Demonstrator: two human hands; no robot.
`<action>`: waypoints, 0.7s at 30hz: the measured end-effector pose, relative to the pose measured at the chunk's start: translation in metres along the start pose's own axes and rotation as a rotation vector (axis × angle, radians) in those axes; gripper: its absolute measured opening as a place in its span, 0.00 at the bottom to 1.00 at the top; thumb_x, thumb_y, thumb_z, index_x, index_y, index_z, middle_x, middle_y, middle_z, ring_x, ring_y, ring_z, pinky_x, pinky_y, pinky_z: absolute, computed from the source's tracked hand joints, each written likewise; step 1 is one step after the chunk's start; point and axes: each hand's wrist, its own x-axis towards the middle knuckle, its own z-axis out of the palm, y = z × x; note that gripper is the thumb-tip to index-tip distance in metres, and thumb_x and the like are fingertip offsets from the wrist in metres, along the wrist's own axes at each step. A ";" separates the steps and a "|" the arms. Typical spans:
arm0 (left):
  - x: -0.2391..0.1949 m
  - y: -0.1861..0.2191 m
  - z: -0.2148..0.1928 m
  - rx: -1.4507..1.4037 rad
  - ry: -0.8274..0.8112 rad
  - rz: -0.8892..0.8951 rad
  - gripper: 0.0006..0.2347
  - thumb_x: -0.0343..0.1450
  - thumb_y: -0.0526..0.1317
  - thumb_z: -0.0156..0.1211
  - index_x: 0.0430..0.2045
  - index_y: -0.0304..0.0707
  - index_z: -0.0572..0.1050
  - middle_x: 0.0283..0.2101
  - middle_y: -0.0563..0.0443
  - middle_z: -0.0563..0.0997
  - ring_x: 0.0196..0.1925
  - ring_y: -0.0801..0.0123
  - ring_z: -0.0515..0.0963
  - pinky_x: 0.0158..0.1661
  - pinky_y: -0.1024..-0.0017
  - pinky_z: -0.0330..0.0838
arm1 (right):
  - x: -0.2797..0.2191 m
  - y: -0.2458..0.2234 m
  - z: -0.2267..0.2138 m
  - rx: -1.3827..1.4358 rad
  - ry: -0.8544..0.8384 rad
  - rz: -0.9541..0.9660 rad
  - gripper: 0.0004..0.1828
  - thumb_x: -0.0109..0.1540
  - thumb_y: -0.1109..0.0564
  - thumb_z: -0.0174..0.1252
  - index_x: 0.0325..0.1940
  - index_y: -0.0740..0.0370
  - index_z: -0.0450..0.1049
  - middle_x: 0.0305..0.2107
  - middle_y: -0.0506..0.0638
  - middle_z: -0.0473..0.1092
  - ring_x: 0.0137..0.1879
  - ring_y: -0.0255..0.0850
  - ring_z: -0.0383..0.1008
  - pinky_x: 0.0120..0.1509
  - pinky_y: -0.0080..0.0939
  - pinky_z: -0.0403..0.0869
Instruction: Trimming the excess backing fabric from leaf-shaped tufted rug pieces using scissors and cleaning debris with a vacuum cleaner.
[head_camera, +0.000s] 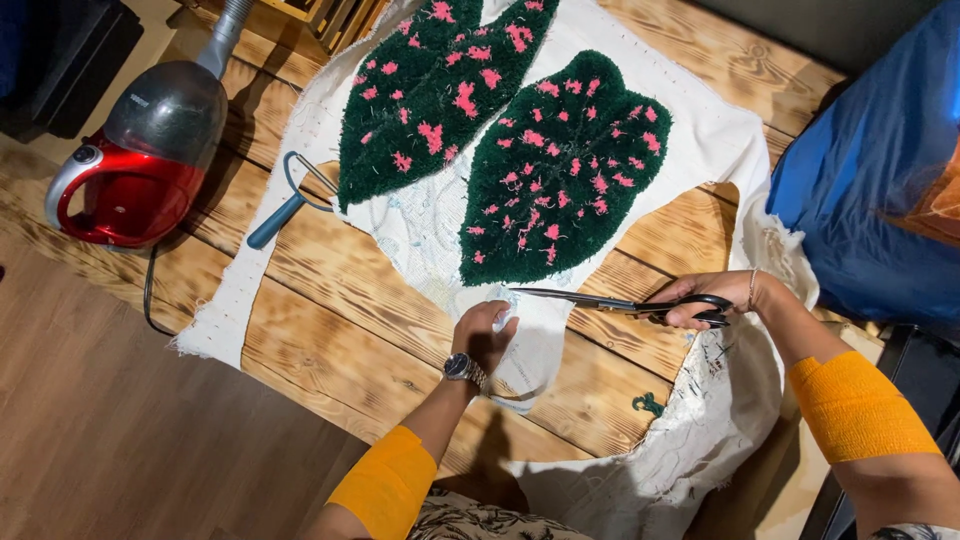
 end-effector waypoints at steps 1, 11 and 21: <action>-0.003 0.003 -0.005 0.001 0.001 0.000 0.14 0.68 0.42 0.66 0.43 0.35 0.80 0.45 0.40 0.82 0.49 0.50 0.80 0.50 0.61 0.74 | 0.001 -0.003 0.001 -0.001 -0.001 -0.001 0.35 0.60 0.53 0.66 0.70 0.67 0.68 0.23 0.41 0.65 0.24 0.26 0.63 0.26 0.29 0.63; -0.013 -0.008 -0.005 0.129 0.060 0.294 0.14 0.64 0.35 0.71 0.42 0.35 0.81 0.43 0.44 0.81 0.46 0.53 0.78 0.45 0.63 0.76 | 0.006 -0.031 0.015 -0.143 0.041 0.014 0.28 0.60 0.54 0.67 0.63 0.67 0.75 0.14 0.38 0.61 0.19 0.26 0.59 0.23 0.31 0.59; -0.020 -0.022 0.003 -0.106 0.267 0.477 0.06 0.64 0.29 0.66 0.32 0.36 0.79 0.35 0.47 0.82 0.41 0.54 0.80 0.42 0.64 0.76 | -0.003 -0.031 0.001 -0.149 0.005 0.065 0.34 0.60 0.52 0.67 0.69 0.63 0.70 0.15 0.39 0.62 0.22 0.27 0.61 0.27 0.29 0.61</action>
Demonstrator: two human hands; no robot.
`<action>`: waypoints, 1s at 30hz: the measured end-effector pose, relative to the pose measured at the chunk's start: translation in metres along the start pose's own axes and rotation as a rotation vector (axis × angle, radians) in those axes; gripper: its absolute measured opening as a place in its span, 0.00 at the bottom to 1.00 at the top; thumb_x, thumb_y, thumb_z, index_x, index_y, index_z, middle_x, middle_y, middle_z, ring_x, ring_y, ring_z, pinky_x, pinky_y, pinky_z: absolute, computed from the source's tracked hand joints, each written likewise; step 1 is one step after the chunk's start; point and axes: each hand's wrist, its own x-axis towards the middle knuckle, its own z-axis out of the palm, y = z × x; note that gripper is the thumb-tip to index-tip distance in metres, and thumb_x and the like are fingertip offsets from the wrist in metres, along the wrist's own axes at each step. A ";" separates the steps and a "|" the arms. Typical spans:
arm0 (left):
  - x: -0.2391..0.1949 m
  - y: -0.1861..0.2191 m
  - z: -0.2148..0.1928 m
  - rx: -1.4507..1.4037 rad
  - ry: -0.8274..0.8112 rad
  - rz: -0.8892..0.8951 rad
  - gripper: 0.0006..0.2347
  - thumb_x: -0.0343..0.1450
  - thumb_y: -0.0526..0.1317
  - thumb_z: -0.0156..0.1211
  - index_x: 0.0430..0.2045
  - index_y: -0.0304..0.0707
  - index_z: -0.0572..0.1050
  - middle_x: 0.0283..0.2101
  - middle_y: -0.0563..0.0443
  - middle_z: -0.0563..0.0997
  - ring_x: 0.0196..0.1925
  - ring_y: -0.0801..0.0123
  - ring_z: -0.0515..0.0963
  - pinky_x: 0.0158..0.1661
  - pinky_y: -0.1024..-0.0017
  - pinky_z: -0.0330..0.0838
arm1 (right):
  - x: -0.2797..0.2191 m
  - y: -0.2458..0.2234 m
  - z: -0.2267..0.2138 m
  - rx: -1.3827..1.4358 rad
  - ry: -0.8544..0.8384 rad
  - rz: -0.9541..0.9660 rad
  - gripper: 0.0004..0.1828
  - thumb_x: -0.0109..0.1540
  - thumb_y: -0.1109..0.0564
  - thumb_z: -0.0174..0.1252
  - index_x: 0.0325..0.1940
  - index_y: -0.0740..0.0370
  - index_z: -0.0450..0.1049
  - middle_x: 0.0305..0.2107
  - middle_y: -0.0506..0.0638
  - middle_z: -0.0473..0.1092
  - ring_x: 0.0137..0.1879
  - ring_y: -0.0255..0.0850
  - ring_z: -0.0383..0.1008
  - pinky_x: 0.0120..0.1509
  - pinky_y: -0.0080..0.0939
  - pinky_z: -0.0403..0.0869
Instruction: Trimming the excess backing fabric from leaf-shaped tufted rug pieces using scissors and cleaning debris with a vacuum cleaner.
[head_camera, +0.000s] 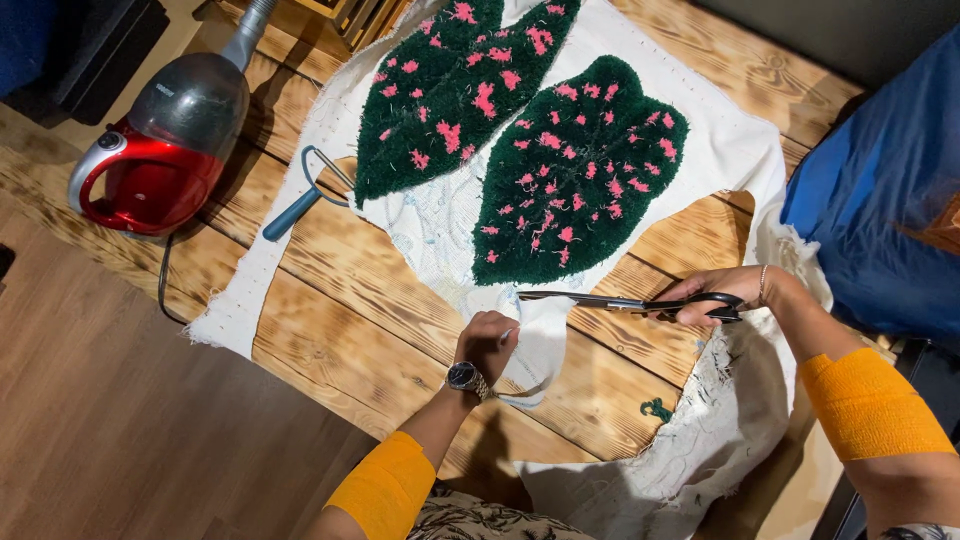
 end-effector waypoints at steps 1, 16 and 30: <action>0.000 0.002 -0.002 0.002 0.001 -0.001 0.06 0.64 0.29 0.66 0.32 0.36 0.79 0.35 0.47 0.82 0.41 0.54 0.80 0.42 0.64 0.76 | 0.002 -0.001 0.000 -0.001 -0.002 0.000 0.34 0.60 0.52 0.67 0.69 0.63 0.70 0.15 0.39 0.62 0.22 0.27 0.61 0.27 0.29 0.61; 0.014 0.036 -0.016 0.221 -0.107 -0.112 0.14 0.64 0.30 0.61 0.43 0.32 0.79 0.39 0.40 0.82 0.43 0.47 0.80 0.40 0.57 0.76 | 0.020 -0.038 -0.007 -0.069 0.000 0.044 0.38 0.56 0.49 0.70 0.69 0.60 0.71 0.18 0.38 0.64 0.24 0.26 0.61 0.24 0.28 0.58; 0.004 0.029 -0.018 0.294 -0.172 -0.102 0.17 0.68 0.33 0.60 0.53 0.41 0.77 0.35 0.45 0.79 0.40 0.52 0.80 0.36 0.60 0.76 | 0.033 -0.056 -0.014 -0.162 -0.035 0.091 0.39 0.55 0.44 0.71 0.68 0.57 0.73 0.19 0.40 0.64 0.26 0.28 0.63 0.27 0.29 0.60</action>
